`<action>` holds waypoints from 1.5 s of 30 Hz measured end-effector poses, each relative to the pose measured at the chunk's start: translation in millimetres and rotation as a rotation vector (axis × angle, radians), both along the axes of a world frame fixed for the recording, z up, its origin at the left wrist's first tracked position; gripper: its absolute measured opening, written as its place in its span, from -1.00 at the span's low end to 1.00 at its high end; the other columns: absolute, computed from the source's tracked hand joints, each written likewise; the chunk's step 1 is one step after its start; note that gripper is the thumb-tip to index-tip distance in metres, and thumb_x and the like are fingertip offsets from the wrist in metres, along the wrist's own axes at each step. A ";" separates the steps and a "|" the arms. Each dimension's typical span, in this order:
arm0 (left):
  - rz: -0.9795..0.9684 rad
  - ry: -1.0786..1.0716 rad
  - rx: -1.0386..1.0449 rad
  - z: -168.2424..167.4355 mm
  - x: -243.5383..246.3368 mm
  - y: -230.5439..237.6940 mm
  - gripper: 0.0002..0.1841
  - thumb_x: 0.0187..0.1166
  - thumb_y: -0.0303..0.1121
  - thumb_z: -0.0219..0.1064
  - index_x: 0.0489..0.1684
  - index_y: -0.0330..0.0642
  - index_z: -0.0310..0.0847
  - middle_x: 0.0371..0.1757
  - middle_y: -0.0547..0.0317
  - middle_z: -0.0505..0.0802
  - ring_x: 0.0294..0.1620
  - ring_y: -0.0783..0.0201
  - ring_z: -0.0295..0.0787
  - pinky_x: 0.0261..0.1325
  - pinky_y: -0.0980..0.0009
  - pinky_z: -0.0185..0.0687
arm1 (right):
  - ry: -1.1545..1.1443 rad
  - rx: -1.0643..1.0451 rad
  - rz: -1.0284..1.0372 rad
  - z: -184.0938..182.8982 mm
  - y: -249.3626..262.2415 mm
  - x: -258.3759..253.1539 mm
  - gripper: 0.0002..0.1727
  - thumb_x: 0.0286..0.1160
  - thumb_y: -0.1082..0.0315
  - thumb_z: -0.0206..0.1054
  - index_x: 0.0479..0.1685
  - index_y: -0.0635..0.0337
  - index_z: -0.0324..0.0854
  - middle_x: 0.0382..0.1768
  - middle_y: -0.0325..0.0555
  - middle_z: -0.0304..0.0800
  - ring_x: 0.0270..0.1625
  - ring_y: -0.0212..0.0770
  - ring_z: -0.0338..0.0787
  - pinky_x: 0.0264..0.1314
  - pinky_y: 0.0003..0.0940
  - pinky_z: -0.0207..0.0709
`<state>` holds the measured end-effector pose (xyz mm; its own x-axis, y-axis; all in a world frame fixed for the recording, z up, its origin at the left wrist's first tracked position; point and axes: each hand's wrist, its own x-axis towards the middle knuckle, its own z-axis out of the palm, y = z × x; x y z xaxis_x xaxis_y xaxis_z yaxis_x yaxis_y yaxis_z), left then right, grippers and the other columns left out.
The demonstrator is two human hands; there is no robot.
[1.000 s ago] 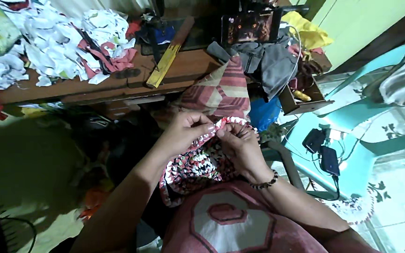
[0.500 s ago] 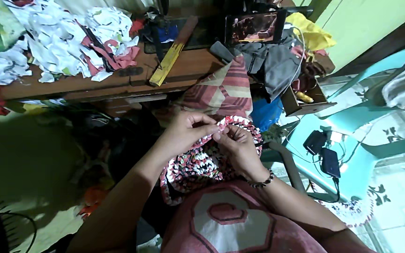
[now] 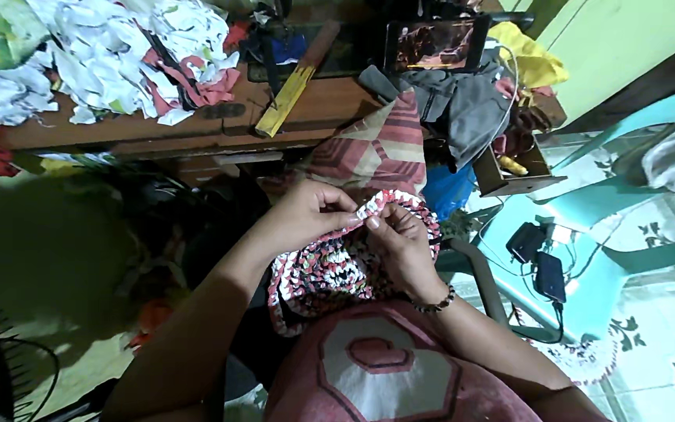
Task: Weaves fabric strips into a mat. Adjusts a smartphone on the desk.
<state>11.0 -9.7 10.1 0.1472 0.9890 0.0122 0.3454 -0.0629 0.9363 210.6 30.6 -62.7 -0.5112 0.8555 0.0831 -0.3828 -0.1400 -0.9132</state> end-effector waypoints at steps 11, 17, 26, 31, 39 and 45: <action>0.066 -0.226 -0.040 -5.7 2.3 -5.3 -0.98 0.48 -0.54 0.47 -0.28 -0.28 0.82 -0.36 0.16 0.85 -0.37 0.42 0.75 -0.30 0.55 0.70 | -0.069 0.013 0.053 3.3 0.1 -0.6 -0.89 0.40 0.48 0.47 -0.39 0.10 0.66 -0.61 -0.37 0.57 -0.59 -0.54 0.47 -0.48 -0.60 0.41; -0.086 -0.149 -0.130 4.1 -4.1 -6.1 -0.85 0.65 -0.46 0.33 -0.02 -0.28 0.80 -0.26 0.13 0.90 -0.31 0.38 0.83 -0.20 0.52 0.78 | 0.071 -0.057 0.050 0.8 2.7 2.7 -0.95 0.47 0.41 0.45 -0.26 0.03 0.72 -0.52 -0.33 0.66 -0.55 -0.53 0.53 -0.43 -0.57 0.48; -0.313 -0.334 -0.402 -1.0 -30.1 -31.9 -0.55 0.84 -0.11 -0.04 -0.09 -0.13 0.80 -0.30 0.24 0.92 -0.28 0.44 0.87 -0.14 0.54 0.80 | 0.339 -0.171 0.182 -2.5 10.6 8.7 -0.98 0.53 0.24 0.45 -0.19 -0.13 0.73 -0.64 -0.42 0.55 -0.60 -0.54 0.49 -0.42 -0.57 0.44; -0.329 -0.666 -0.534 -39.3 -5.7 -61.6 -0.50 0.83 0.07 -0.07 0.14 -0.07 0.73 -0.21 0.20 0.87 -0.28 0.33 0.85 -0.18 0.39 0.85 | 0.489 -0.363 0.301 -5.7 20.0 13.4 -0.96 0.54 0.24 0.43 -0.20 -0.07 0.74 -0.69 -0.42 0.54 -0.60 -0.54 0.53 -0.39 -0.61 0.46; 0.460 0.695 0.736 24.0 27.8 -102.5 -0.87 0.56 -0.40 0.39 -0.28 -0.23 0.85 -0.39 0.14 0.71 -0.41 0.39 0.60 -0.39 0.55 0.47 | 0.468 -0.292 0.316 -7.4 24.0 13.1 -0.94 0.56 0.24 0.42 -0.25 -0.04 0.73 -0.68 -0.42 0.53 -0.60 -0.52 0.52 -0.41 -0.57 0.45; 0.497 0.874 0.957 17.6 49.0 -104.4 -0.96 0.60 -0.41 0.32 -0.16 -0.10 0.67 -0.34 0.11 0.65 -0.30 0.19 0.60 -0.25 0.39 0.52 | 0.483 -0.355 0.329 -3.8 16.8 6.7 -0.93 0.56 0.25 0.42 -0.27 -0.04 0.72 -0.71 -0.41 0.50 -0.61 -0.50 0.52 -0.41 -0.55 0.46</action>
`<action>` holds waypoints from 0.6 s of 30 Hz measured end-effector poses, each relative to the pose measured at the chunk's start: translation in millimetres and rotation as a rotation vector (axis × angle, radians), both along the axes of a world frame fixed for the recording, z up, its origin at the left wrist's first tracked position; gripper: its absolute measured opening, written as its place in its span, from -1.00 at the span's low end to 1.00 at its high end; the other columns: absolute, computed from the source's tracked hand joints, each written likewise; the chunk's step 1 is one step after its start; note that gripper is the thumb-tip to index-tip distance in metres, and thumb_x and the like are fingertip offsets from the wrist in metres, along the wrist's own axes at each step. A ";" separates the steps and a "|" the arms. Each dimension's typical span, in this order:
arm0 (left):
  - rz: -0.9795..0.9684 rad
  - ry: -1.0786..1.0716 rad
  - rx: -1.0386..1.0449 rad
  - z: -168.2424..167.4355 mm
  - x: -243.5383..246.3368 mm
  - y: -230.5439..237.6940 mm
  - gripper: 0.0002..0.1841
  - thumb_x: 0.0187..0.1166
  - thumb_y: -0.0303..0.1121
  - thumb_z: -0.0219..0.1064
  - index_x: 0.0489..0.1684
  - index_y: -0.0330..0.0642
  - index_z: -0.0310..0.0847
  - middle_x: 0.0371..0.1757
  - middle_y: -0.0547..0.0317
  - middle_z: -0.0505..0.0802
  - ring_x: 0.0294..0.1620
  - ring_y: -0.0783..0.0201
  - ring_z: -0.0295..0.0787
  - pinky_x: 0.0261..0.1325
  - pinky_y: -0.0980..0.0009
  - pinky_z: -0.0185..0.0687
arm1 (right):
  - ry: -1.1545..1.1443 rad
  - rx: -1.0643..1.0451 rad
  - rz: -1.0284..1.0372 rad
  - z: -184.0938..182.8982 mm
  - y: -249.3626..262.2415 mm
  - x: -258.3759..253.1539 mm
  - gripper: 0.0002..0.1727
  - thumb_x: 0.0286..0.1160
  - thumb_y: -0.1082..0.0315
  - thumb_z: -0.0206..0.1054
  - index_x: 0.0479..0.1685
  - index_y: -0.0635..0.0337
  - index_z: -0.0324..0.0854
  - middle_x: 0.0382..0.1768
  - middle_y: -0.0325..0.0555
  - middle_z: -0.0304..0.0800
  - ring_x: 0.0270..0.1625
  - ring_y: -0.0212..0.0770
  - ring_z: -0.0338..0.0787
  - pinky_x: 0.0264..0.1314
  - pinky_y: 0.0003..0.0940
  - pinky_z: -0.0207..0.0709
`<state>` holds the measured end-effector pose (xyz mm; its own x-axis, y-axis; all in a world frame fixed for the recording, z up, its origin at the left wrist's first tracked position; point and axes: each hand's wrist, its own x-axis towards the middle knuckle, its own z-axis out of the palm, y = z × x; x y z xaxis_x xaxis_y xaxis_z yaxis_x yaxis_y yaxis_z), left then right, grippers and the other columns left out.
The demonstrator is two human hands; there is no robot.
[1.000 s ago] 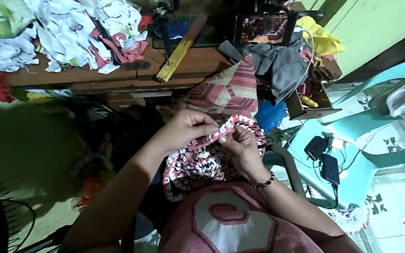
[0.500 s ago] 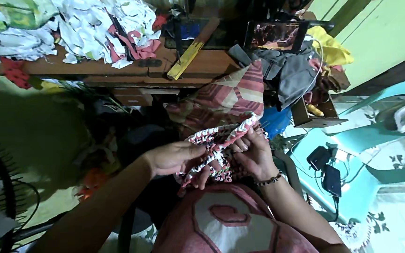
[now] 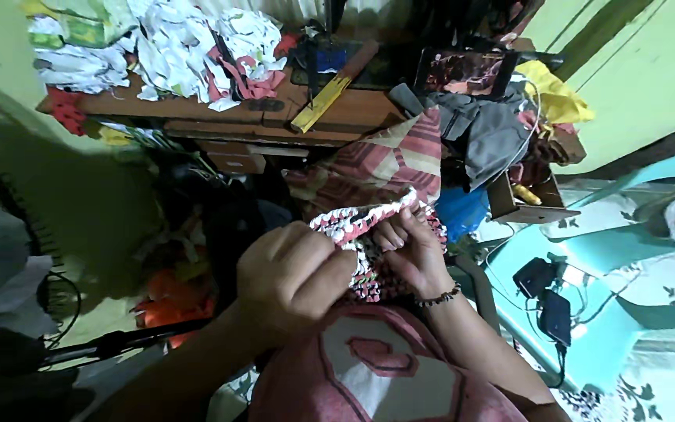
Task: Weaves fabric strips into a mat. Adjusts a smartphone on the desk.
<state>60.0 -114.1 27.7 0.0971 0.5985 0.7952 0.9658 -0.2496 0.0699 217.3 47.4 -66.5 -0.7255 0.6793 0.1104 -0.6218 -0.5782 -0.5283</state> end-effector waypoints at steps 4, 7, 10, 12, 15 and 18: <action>0.237 -0.326 -0.296 -70.8 -0.4 0.3 -0.47 0.28 -0.55 0.37 0.35 -0.19 0.67 -0.11 -0.19 0.79 -0.30 0.00 0.78 -0.31 0.14 0.74 | -0.006 -0.105 -0.033 3.7 7.8 3.0 -0.76 0.69 0.24 0.27 -0.41 -0.01 0.65 -0.74 -0.42 0.44 -0.65 -0.51 0.49 -0.45 -0.58 0.46; 0.275 -0.594 -0.458 -92.7 -14.8 -19.0 -0.62 0.32 -0.49 0.39 0.17 -0.24 0.79 -0.01 -0.04 0.89 -0.08 0.15 0.88 0.02 0.15 0.82 | 0.017 -0.136 -0.017 3.1 10.0 3.1 -0.71 0.71 0.22 0.23 -0.46 0.02 0.63 -0.73 -0.41 0.43 -0.65 -0.50 0.47 -0.46 -0.60 0.43; 0.013 -0.863 -0.810 -76.6 -34.6 -49.1 -0.75 0.57 -0.21 0.35 -0.08 -0.19 0.81 -0.21 0.27 0.90 -0.19 0.52 0.82 -0.04 0.47 0.77 | 0.018 -0.128 -0.008 1.2 11.0 2.1 -0.67 0.74 0.20 0.19 -0.48 0.00 0.61 -0.74 -0.42 0.42 -0.67 -0.50 0.45 -0.49 -0.61 0.42; -0.256 -0.976 -1.047 -60.6 -41.8 -62.2 -0.79 0.55 -0.25 0.37 -0.05 -0.14 0.80 -0.15 0.40 0.91 -0.10 0.61 0.80 0.03 0.57 0.72 | 0.018 -0.124 -0.014 1.7 11.0 0.6 -0.62 0.75 0.18 0.17 -0.55 0.00 0.61 -0.78 -0.43 0.41 -0.69 -0.52 0.46 -0.52 -0.62 0.41; -0.321 -0.858 -1.089 -59.4 -42.0 -68.8 -0.80 0.60 -0.32 0.37 0.03 -0.19 0.73 -0.18 0.35 0.86 -0.15 0.58 0.78 0.00 0.56 0.74 | 0.021 -0.082 -0.009 -1.2 10.7 -0.2 -0.61 0.75 0.16 0.17 -0.56 -0.02 0.59 -0.78 -0.44 0.40 -0.70 -0.52 0.44 -0.54 -0.62 0.40; 0.120 -0.512 -0.685 -48.2 -25.7 -68.7 -0.83 0.57 -0.41 0.26 -0.13 -0.31 0.72 -0.32 0.01 0.80 -0.36 0.23 0.74 -0.22 0.23 0.72 | 0.050 -0.076 -0.004 -5.0 13.5 0.4 -0.66 0.75 0.16 0.18 -0.47 0.00 0.61 -0.75 -0.42 0.42 -0.68 -0.50 0.46 -0.50 -0.60 0.42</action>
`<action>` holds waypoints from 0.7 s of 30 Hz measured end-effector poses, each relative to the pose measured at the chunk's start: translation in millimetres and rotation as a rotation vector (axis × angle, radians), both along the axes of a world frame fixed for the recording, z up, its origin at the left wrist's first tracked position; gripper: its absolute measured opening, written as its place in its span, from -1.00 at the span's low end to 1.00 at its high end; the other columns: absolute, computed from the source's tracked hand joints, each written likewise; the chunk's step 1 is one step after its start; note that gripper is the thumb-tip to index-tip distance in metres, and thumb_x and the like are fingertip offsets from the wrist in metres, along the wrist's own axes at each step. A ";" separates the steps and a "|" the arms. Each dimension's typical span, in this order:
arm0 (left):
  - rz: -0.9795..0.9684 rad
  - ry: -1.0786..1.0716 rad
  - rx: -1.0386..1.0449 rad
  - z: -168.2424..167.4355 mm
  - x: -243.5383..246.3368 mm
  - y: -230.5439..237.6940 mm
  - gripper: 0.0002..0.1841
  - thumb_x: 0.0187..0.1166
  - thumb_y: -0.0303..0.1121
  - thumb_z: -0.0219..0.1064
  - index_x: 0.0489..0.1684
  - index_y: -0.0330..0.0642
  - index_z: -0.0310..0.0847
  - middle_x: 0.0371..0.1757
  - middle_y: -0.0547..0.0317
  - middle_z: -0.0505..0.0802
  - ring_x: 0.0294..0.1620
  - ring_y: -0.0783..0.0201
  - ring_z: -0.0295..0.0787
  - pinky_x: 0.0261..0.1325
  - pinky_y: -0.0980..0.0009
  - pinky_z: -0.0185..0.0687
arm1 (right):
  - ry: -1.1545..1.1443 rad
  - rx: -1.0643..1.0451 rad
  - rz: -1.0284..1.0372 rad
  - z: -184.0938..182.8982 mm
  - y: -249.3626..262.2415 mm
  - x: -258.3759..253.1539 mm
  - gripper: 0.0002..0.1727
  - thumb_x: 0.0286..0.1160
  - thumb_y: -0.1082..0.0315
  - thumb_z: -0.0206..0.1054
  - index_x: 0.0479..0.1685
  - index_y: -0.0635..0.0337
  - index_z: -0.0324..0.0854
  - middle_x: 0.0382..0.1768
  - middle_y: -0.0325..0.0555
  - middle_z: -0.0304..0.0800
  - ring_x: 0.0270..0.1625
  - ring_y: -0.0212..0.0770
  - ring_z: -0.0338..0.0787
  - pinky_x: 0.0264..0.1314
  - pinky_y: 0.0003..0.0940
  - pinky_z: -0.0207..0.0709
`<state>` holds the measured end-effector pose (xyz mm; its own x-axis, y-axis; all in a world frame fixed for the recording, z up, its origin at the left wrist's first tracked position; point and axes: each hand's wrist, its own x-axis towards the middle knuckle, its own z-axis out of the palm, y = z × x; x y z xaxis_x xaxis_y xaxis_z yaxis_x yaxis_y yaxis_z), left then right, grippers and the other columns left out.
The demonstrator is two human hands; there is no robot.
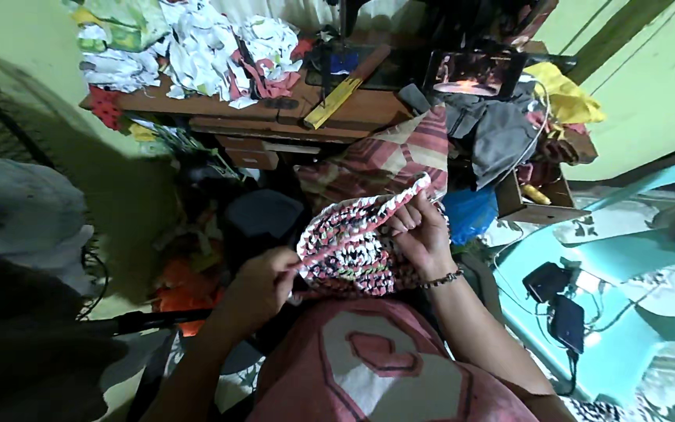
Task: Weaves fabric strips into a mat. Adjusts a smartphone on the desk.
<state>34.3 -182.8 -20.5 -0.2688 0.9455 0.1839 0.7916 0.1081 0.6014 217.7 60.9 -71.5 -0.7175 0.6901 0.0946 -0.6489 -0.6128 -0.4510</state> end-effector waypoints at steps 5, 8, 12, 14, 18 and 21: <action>0.308 0.463 0.733 53.9 22.5 -16.5 -0.84 0.56 -0.25 0.43 -0.05 -0.06 0.66 0.00 0.19 0.77 0.04 0.33 0.71 0.09 0.41 0.64 | -0.003 0.085 0.024 -3.8 -2.4 -0.3 -0.76 0.71 0.17 0.25 -0.38 -0.04 0.63 -0.73 -0.43 0.43 -0.66 -0.51 0.45 -0.48 -0.59 0.41; 0.187 0.446 0.844 53.4 33.4 -21.2 -0.92 0.55 -0.31 0.43 -0.13 0.04 0.70 -0.07 0.32 0.70 -0.05 0.41 0.64 0.10 0.48 0.56 | -0.022 0.082 0.014 -3.3 -9.2 -1.7 -0.89 0.63 0.20 0.35 -0.26 -0.08 0.67 -0.75 -0.44 0.43 -0.68 -0.52 0.46 -0.51 -0.59 0.42; 0.190 0.594 0.421 -13.2 8.1 -6.3 -0.91 0.64 -0.38 0.24 -0.19 -0.08 0.66 -0.17 -0.05 0.68 -0.11 -0.04 0.65 0.01 0.09 0.56 | -0.072 0.055 -0.024 -8.5 -2.3 0.6 -0.78 0.77 0.23 0.14 -0.31 -0.07 0.59 -0.74 -0.43 0.38 -0.68 -0.49 0.42 -0.50 -0.56 0.41; 0.109 0.515 0.071 -27.9 -9.0 -6.5 -0.87 0.41 -0.47 0.38 -0.18 -0.17 0.82 -0.03 -0.27 0.78 0.03 -0.39 0.72 -0.05 -0.33 0.59 | -0.161 0.149 -0.040 -4.3 -4.8 -1.9 -0.80 0.77 0.24 0.13 -0.27 -0.06 0.59 -0.74 -0.42 0.35 -0.69 -0.48 0.40 -0.52 -0.54 0.41; -0.013 0.162 0.044 0.9 -16.0 2.0 -0.71 0.45 0.01 0.46 -0.16 0.04 0.90 0.12 0.14 0.84 0.22 0.07 0.71 0.25 -0.09 0.55 | -0.282 0.246 -0.057 0.3 -13.3 -5.1 -0.85 0.71 0.32 0.17 -0.26 -0.06 0.57 -0.74 -0.40 0.38 -0.69 -0.48 0.42 -0.56 -0.55 0.39; -0.033 -0.106 0.244 24.3 -1.5 46.5 -0.75 0.57 -0.20 0.40 -0.02 -0.13 0.85 0.01 0.27 0.87 0.04 0.46 0.79 0.14 0.44 0.77 | -0.326 0.267 -0.060 3.0 -15.1 -7.8 -0.84 0.70 0.33 0.19 -0.31 -0.04 0.56 -0.72 -0.39 0.40 -0.69 -0.49 0.42 -0.58 -0.58 0.37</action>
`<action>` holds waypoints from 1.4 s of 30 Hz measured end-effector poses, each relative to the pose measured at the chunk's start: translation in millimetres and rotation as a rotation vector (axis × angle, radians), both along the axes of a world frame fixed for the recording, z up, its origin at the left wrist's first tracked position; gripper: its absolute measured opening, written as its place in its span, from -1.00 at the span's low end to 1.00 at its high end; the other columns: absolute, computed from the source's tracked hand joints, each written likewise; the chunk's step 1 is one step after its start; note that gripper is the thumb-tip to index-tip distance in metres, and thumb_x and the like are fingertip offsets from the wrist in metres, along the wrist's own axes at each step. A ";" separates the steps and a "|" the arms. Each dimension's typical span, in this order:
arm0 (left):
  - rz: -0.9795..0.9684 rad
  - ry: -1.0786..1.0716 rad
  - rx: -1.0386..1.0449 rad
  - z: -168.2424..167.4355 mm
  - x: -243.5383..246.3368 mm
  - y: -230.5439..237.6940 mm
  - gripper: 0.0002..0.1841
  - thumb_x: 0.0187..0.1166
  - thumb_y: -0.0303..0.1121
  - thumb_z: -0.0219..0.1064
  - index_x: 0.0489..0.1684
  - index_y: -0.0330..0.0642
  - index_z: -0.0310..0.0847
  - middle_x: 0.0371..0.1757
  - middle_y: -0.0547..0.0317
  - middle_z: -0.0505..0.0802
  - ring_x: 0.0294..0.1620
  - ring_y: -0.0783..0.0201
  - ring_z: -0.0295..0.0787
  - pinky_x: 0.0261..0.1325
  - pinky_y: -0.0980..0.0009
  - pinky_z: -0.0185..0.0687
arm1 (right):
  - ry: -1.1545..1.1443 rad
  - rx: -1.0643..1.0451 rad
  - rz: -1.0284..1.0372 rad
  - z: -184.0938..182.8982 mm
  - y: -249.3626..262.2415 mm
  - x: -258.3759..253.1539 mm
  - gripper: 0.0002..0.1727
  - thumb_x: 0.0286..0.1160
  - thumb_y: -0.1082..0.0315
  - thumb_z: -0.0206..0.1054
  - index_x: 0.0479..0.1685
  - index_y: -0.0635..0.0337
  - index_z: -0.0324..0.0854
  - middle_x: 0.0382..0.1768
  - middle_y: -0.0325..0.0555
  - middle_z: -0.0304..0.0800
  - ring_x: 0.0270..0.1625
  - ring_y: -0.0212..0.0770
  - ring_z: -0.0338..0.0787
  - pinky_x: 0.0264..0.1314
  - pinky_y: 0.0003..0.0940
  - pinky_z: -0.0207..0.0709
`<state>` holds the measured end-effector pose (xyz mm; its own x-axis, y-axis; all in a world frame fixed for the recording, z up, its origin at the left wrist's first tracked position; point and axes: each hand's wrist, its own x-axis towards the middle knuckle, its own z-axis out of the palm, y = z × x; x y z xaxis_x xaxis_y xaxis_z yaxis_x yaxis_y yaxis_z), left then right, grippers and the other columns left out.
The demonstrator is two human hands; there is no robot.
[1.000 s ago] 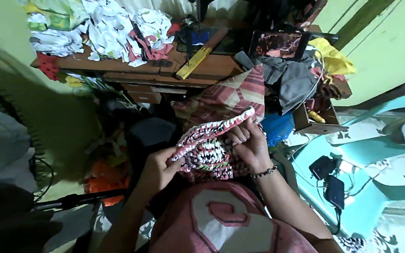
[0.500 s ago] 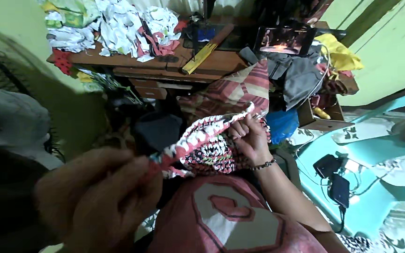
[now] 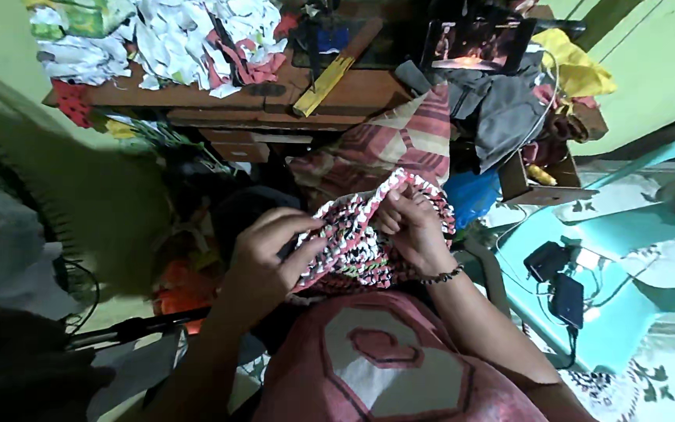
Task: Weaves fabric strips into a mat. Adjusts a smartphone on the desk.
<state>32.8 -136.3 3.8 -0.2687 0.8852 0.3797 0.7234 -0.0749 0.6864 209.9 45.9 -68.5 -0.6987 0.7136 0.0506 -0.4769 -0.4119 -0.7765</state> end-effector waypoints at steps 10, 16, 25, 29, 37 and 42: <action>-0.173 -0.482 -0.073 -22.3 12.6 100.3 -0.93 0.60 -0.45 0.40 -0.14 -0.22 0.79 -0.20 0.23 0.88 -0.24 0.42 0.82 -0.15 0.46 0.79 | -0.127 0.115 -0.040 3.9 -2.9 -0.3 -0.96 0.59 0.28 0.36 -0.20 -0.02 0.63 -0.63 -0.36 0.52 -0.64 -0.51 0.45 -0.53 -0.58 0.41; -0.193 -0.613 -0.048 -25.7 9.6 99.1 -0.93 0.59 -0.47 0.41 -0.21 -0.24 0.83 -0.24 0.21 0.87 -0.28 0.43 0.77 -0.21 0.52 0.73 | -0.228 0.181 -0.054 4.6 -6.0 -4.8 -0.91 0.49 0.37 0.46 -0.24 0.08 0.63 -0.59 -0.33 0.57 -0.63 -0.51 0.46 -0.56 -0.59 0.40; -0.235 -1.044 -0.119 -31.1 15.8 100.3 -0.90 0.63 -0.51 0.35 -0.15 -0.26 0.81 -0.21 0.14 0.87 -0.22 0.38 0.80 -0.08 0.42 0.78 | -0.094 0.130 0.012 -1.7 -0.8 -0.2 -0.93 0.48 0.32 0.47 -0.29 0.00 0.68 -0.61 -0.33 0.59 -0.62 -0.51 0.50 -0.50 -0.58 0.44; -0.182 -0.781 -0.005 -23.6 14.1 98.4 -0.92 0.56 -0.51 0.43 -0.14 -0.27 0.84 -0.20 0.15 0.89 -0.22 0.35 0.82 -0.10 0.44 0.80 | -0.217 0.274 -0.004 -1.6 -7.8 -0.6 -0.87 0.41 0.31 0.53 -0.26 0.03 0.66 -0.59 -0.39 0.59 -0.59 -0.54 0.51 -0.50 -0.60 0.46; -0.258 -0.683 -0.134 -26.0 1.4 85.4 -0.92 0.49 -0.54 0.48 -0.16 -0.26 0.84 -0.20 0.16 0.91 -0.22 0.37 0.84 -0.14 0.47 0.80 | -0.172 0.197 -0.018 -2.5 -7.4 -0.7 -0.88 0.45 0.40 0.47 -0.39 -0.01 0.66 -0.58 -0.35 0.63 -0.58 -0.53 0.54 -0.47 -0.57 0.50; -0.255 -0.970 -0.191 -29.3 7.4 85.9 -0.92 0.52 -0.54 0.44 -0.15 -0.26 0.82 -0.20 0.12 0.88 -0.22 0.36 0.81 -0.09 0.43 0.79 | -0.089 0.144 0.015 -4.9 -5.4 -0.3 -0.89 0.43 0.35 0.50 -0.40 -0.04 0.70 -0.60 -0.37 0.62 -0.58 -0.53 0.54 -0.45 -0.60 0.48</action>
<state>40.1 -50.4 -25.6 -0.1804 0.9821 -0.0549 -0.1732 0.0232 0.9846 209.7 40.5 -73.4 -0.7157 0.6927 0.0885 -0.3978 -0.3002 -0.8670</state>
